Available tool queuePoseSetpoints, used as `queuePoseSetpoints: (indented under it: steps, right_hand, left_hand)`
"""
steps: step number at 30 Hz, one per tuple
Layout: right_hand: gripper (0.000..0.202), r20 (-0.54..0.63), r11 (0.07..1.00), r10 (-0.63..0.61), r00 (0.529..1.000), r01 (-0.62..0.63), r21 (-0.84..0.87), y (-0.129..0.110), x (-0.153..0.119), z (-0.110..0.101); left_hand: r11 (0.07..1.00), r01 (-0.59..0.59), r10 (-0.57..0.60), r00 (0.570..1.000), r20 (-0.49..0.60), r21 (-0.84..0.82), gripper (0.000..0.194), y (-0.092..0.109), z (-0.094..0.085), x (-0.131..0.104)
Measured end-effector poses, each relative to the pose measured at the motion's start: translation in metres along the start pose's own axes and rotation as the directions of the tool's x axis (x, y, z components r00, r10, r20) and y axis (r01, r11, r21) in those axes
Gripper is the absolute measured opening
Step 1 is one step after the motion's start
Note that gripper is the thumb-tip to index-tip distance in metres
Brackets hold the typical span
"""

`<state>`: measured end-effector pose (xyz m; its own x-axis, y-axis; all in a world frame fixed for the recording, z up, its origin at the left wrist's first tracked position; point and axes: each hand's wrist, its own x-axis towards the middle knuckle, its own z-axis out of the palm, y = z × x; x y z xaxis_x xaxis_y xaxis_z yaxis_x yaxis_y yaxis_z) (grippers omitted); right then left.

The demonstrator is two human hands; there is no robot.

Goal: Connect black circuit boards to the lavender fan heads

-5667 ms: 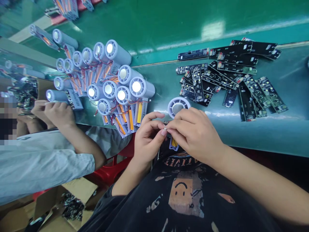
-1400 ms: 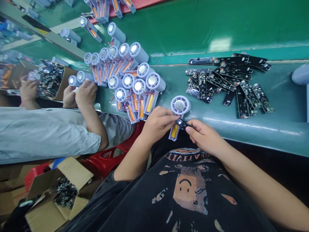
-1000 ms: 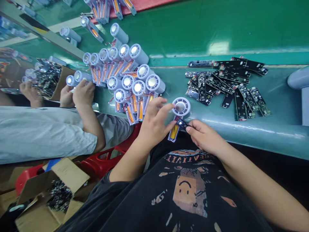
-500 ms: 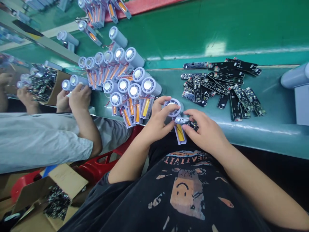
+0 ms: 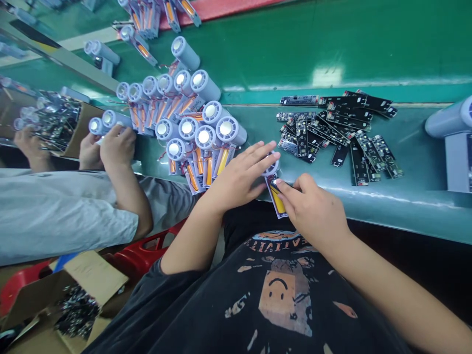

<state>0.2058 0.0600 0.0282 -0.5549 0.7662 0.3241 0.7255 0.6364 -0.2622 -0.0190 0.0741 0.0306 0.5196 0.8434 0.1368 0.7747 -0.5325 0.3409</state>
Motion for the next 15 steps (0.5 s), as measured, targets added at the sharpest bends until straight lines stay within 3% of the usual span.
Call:
queuePoseSetpoints:
  steps: [2,6,11,15]
  right_hand:
    - [0.034,-0.001,1.0,0.004,1.0,-0.004,-0.028,-0.003,0.001,-0.001]
    - [0.031,0.001,0.998,0.006,1.0,-0.005,-0.058,-0.006,0.003,-0.002]
    - [0.03,0.052,1.0,-0.001,0.999,0.003,-0.031,-0.002,0.006,-0.004]
    - [0.03,0.128,0.999,-0.032,0.991,0.028,0.039,0.007,0.011,-0.006]
  left_hand:
    - [0.997,0.026,-0.027,1.0,0.013,0.068,0.059,0.0,-0.002,0.003]
    - [0.982,0.139,-0.13,0.989,-0.072,0.132,0.048,0.007,0.003,0.001]
    - [0.982,0.171,-0.155,0.974,-0.162,0.086,0.046,0.008,0.015,-0.005]
    - [0.984,0.173,-0.166,0.975,-0.146,0.033,0.043,0.004,0.017,-0.004]
